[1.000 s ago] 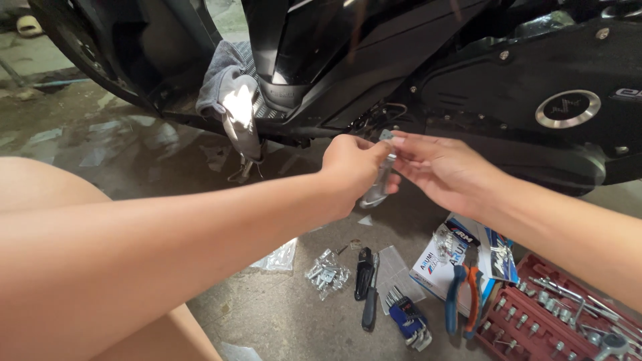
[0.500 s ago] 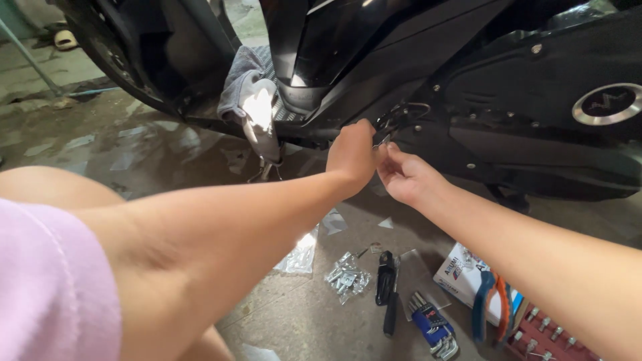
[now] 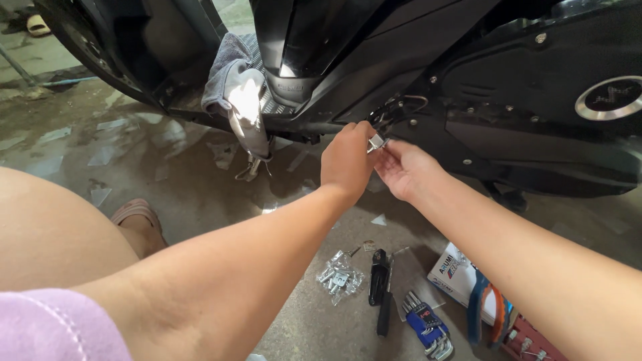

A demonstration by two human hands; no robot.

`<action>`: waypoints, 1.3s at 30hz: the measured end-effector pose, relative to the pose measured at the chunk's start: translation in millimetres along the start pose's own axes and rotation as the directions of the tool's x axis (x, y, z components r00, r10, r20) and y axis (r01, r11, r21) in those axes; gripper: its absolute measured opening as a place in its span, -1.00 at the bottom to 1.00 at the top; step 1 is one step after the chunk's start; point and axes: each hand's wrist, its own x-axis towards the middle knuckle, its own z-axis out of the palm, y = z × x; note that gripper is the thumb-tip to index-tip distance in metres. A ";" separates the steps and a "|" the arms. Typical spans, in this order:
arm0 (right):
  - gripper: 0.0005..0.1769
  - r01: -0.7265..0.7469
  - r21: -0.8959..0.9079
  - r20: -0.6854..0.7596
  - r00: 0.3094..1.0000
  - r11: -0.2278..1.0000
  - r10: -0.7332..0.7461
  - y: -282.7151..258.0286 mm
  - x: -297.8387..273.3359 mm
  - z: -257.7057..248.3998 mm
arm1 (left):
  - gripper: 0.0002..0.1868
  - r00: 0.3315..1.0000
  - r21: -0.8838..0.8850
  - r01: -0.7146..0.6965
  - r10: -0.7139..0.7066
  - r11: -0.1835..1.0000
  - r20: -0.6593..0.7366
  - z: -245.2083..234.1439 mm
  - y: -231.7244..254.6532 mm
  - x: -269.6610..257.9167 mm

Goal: The person installs a chrome footpeg onto the side of a black motorcycle. They handle the footpeg, bolts, and washers, then use pliers to secure the assembly to the motorcycle frame.

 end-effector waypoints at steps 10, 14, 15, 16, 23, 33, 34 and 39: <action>-0.92 0.094 -0.249 0.085 0.994 0.964 -0.075 -8.3 -3.1 1.2 | -0.65 0.989 -0.229 -0.011 -0.024 0.973 -0.147 9.0 -3.0 -16.0; -0.91 0.052 -0.257 0.064 0.997 0.965 -0.037 -16.1 -1.1 -5.0 | -0.64 0.954 -0.443 0.289 -0.293 0.849 0.061 11.7 -3.7 -14.4; -0.90 0.046 -0.266 0.059 0.998 0.963 -0.032 -18.1 -1.6 -7.6 | -0.61 0.902 -0.476 0.430 -0.392 0.767 0.181 12.3 -4.4 -13.3; -0.89 0.040 -0.274 0.053 0.998 0.961 -0.026 -19.8 -2.2 -10.0 | -0.60 0.931 -0.471 0.361 -0.335 0.805 0.141 12.0 -6.2 -11.5; -0.84 0.050 -0.289 0.173 0.985 0.956 0.001 -22.6 -9.5 -30.4 | -0.57 0.873 -0.666 0.485 -0.349 0.566 0.340 14.6 -17.1 -5.6; -0.78 0.069 -0.358 0.174 0.985 0.931 -0.006 -7.1 -51.7 -43.2 | -0.72 0.657 -0.544 0.753 -0.472 0.370 0.588 9.5 -10.5 -10.9; -0.77 0.079 -0.372 0.171 0.985 0.925 -0.015 -5.9 -57.0 -42.6 | -0.73 0.630 -0.530 0.776 -0.448 0.341 0.634 7.2 -11.8 -9.7; -0.73 0.093 -0.367 0.179 0.983 0.925 -0.028 -3.0 -80.4 -44.2 | -0.72 0.553 -0.495 0.833 -0.320 0.248 0.770 2.9 -17.9 -8.9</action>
